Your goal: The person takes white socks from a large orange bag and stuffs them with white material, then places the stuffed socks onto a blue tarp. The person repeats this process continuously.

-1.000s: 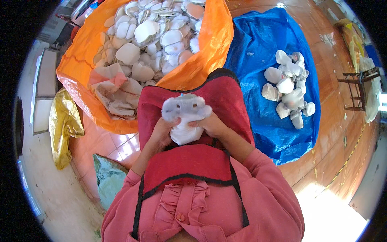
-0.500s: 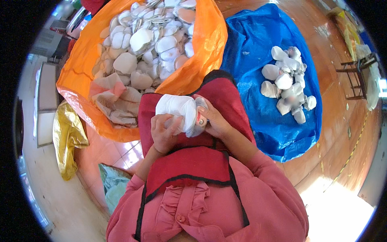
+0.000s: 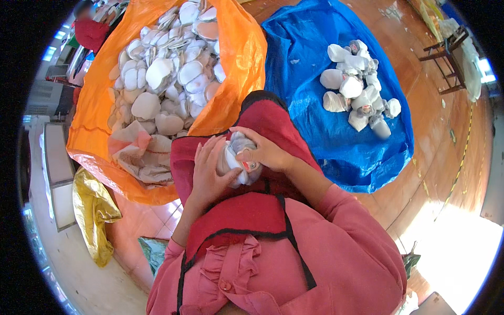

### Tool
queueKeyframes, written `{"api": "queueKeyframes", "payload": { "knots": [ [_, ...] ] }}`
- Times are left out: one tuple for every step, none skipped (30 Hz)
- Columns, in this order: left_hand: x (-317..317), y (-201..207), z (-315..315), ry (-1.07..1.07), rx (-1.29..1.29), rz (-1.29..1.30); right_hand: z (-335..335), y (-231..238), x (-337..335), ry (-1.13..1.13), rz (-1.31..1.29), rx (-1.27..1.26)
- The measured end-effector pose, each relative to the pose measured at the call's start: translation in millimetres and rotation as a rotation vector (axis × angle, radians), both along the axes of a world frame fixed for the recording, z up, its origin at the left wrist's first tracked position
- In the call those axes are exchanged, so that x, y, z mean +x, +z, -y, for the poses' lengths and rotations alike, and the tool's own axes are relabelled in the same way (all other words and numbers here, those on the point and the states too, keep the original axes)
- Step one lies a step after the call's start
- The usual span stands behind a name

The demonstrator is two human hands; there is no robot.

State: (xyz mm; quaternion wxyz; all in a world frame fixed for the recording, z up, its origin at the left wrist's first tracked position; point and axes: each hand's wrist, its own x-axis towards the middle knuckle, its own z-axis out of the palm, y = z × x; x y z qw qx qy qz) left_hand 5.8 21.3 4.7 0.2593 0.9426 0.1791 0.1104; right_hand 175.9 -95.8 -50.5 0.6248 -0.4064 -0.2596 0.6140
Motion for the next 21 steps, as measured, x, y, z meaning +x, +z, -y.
{"api": "queueKeyframes", "payload": {
  "knots": [
    [0.6,-2.9,-0.3,-0.009,-0.036,0.001,1.2,1.7,1.9,-0.005,0.046,0.007],
    [1.8,-6.9,-1.0,-0.019,-0.072,0.001,2.3,2.6,3.2,-0.011,0.092,0.014],
    [2.7,-10.7,-1.7,-0.030,-0.108,0.002,3.1,1.8,2.9,-0.024,0.051,0.016],
    [3.9,-14.3,-2.3,-0.028,-0.186,0.003,3.9,-0.2,2.1,-0.038,0.010,0.018],
    [6.2,-17.8,-3.4,-0.031,-0.263,0.002,4.9,-3.3,1.4,-0.056,-0.032,0.021],
    [8.5,-19.1,-4.3,-0.035,-0.341,0.000,6.4,-8.9,-0.4,-0.065,-0.045,0.027],
    [8.4,-17.2,-4.2,-0.012,-0.361,-0.062,8.2,-16.0,-3.7,-0.077,-0.058,0.033],
    [8.5,-13.2,-3.9,0.004,-0.381,-0.119,9.3,-19.6,-4.0,-0.096,-0.064,0.039],
    [10.6,-11.3,-2.9,0.006,-0.401,-0.177,10.0,-19.2,-2.8,-0.082,-0.042,0.057],
    [4.3,-20.2,-5.7,-0.011,-0.262,-0.116,6.8,-20.2,-3.1,-0.037,0.044,0.082],
    [4.2,-12.2,-9.8,0.005,-0.290,-0.277,3.4,-20.6,-1.5,0.010,0.144,0.099],
    [5.1,-1.3,-14.0,0.021,-0.318,-0.443,3.0,-4.2,-1.2,0.084,0.145,0.021],
    [4.0,0.8,-18.5,-0.025,-0.373,-0.428,1.0,6.9,-1.0,0.130,0.216,0.027],
    [1.5,1.8,-23.7,-0.070,-0.434,-0.416,-0.4,18.9,-0.5,0.175,0.288,0.027],
    [0.6,3.1,-28.9,-0.110,-0.490,-0.406,-4.2,22.4,-0.2,0.203,0.436,0.099],
    [3.8,5.9,-33.8,-0.106,-0.548,-0.482,-6.5,24.6,-1.1,0.214,0.482,0.140],
    [6.2,10.0,-38.8,-0.095,-0.603,-0.561,-10.1,28.7,-0.4,0.227,0.523,0.123],
    [9.0,13.2,-40.8,-0.082,-0.657,-0.642,-13.5,34.4,1.4,0.241,0.562,0.105],
    [11.9,15.3,-39.7,-0.023,-0.580,-0.621,-17.1,38.0,1.8,0.257,0.601,0.085],
    [14.7,17.0,-39.2,0.039,-0.497,-0.593,-22.4,28.4,-4.1,0.188,0.628,0.089],
    [16.0,18.6,-38.3,0.102,-0.416,-0.567,-23.3,25.9,-8.3,0.072,0.609,0.114]
  ]
}}
